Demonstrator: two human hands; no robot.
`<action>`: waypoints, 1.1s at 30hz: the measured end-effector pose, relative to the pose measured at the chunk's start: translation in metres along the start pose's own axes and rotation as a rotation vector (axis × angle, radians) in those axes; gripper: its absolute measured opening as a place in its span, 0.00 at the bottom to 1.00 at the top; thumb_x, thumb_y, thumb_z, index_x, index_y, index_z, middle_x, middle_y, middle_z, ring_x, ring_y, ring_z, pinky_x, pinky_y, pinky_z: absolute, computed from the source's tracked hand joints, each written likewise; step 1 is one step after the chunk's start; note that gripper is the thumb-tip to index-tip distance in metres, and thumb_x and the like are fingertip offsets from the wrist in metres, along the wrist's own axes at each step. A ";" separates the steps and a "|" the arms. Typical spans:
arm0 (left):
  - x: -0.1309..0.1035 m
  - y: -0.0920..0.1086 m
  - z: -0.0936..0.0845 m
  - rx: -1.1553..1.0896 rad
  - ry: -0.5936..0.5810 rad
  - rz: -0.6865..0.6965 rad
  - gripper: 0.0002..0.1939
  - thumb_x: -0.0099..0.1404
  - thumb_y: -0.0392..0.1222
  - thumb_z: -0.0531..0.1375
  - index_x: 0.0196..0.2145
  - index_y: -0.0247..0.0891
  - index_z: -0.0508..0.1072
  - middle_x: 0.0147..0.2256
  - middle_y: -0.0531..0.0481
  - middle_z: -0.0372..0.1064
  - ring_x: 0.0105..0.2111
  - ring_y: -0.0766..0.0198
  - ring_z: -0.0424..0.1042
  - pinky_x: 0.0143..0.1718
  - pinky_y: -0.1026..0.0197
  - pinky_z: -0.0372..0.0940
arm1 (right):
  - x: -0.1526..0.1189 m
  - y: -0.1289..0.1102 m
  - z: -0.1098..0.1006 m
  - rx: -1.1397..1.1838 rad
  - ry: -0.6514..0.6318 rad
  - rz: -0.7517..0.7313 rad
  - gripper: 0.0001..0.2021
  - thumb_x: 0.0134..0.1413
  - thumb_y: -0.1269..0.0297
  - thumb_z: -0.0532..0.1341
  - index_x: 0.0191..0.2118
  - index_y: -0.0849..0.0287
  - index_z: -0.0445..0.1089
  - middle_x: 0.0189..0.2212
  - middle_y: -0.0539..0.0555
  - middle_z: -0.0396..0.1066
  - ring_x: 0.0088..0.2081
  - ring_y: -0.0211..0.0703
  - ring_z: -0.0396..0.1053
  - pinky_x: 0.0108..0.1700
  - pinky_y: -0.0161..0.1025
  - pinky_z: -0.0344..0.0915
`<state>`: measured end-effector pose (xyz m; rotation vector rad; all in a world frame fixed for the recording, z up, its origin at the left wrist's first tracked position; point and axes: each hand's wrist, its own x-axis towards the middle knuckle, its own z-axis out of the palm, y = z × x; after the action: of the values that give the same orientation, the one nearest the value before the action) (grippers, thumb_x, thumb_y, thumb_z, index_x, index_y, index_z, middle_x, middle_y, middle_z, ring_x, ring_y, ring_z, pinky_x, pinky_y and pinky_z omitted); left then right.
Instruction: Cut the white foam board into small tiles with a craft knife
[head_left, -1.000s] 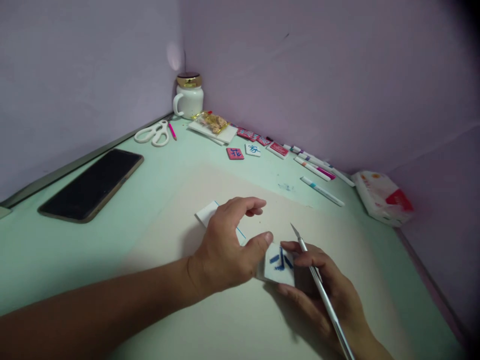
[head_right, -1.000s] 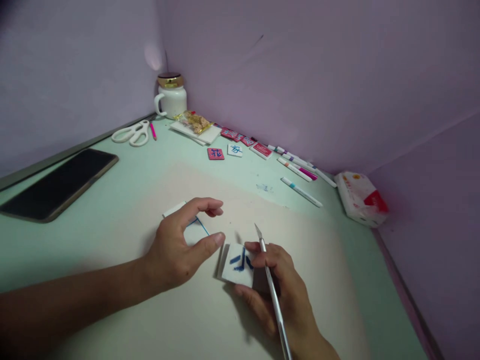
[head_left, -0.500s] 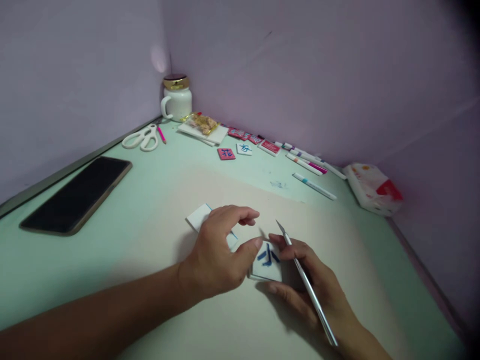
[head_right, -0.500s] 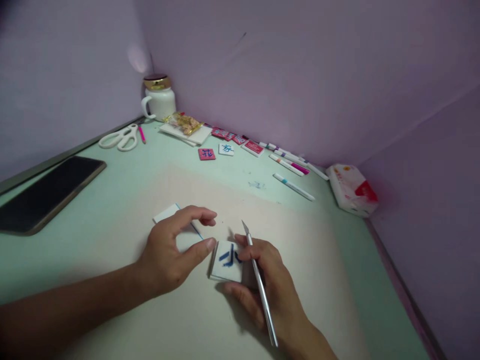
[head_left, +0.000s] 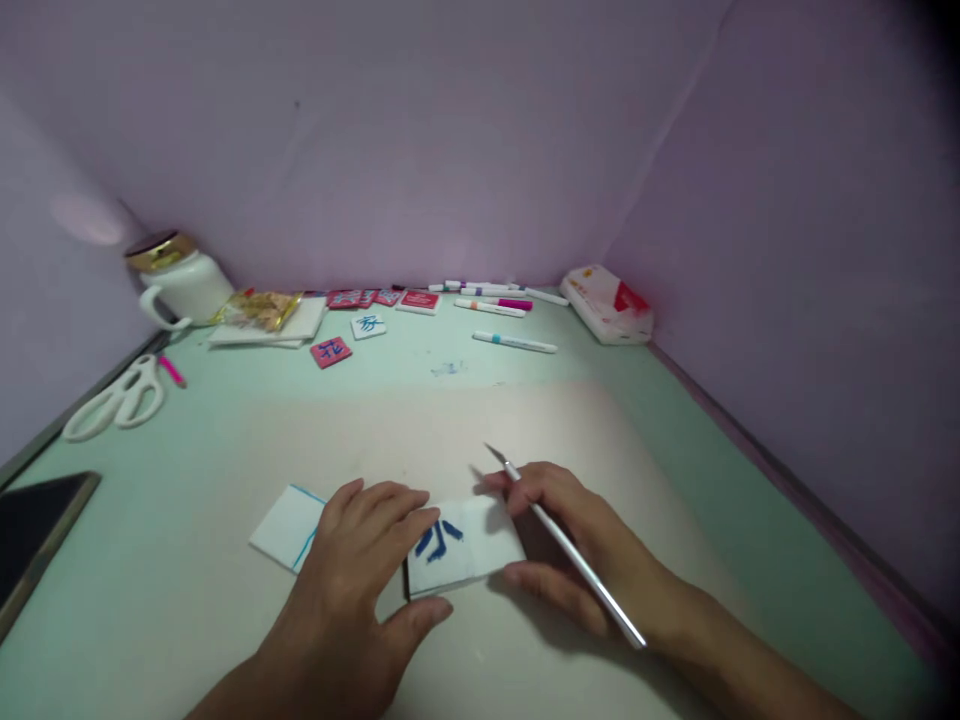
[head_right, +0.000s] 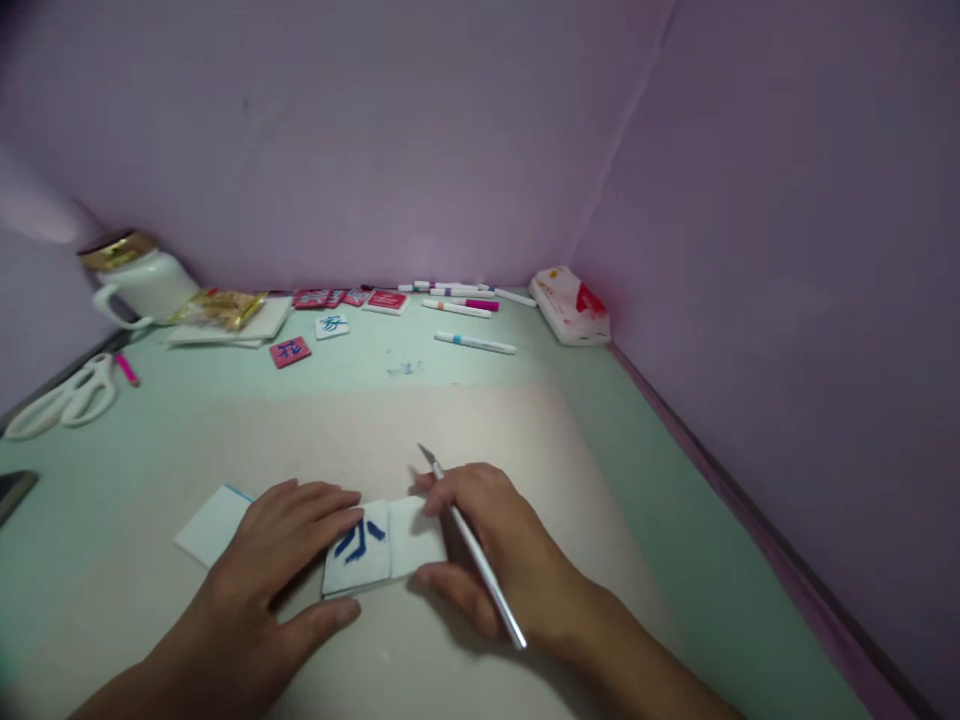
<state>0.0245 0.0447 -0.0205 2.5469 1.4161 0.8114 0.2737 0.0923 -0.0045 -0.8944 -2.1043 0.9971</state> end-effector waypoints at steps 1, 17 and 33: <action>0.001 -0.002 0.000 0.019 0.000 0.019 0.22 0.62 0.41 0.60 0.53 0.40 0.63 0.51 0.43 0.67 0.53 0.48 0.62 0.57 0.40 0.48 | 0.000 0.000 0.002 -0.025 0.000 -0.042 0.16 0.50 0.67 0.67 0.43 0.54 0.61 0.48 0.57 0.70 0.48 0.51 0.67 0.49 0.48 0.62; 0.002 -0.005 -0.002 0.049 0.002 0.042 0.20 0.62 0.40 0.60 0.53 0.41 0.65 0.48 0.44 0.71 0.49 0.51 0.68 0.56 0.40 0.53 | 0.001 0.007 0.003 -0.035 0.013 -0.082 0.14 0.50 0.66 0.67 0.41 0.57 0.65 0.39 0.55 0.71 0.40 0.48 0.64 0.45 0.45 0.59; 0.013 0.004 -0.020 -0.266 0.317 -0.272 0.11 0.66 0.38 0.54 0.44 0.39 0.72 0.42 0.44 0.75 0.46 0.55 0.72 0.49 0.46 0.66 | -0.004 0.011 0.005 -0.137 -0.033 0.000 0.12 0.53 0.64 0.64 0.41 0.50 0.61 0.47 0.55 0.70 0.49 0.54 0.67 0.47 0.48 0.64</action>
<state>0.0228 0.0502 0.0033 2.0406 1.5702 1.2927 0.2755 0.0931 -0.0173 -0.9504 -2.2226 0.8816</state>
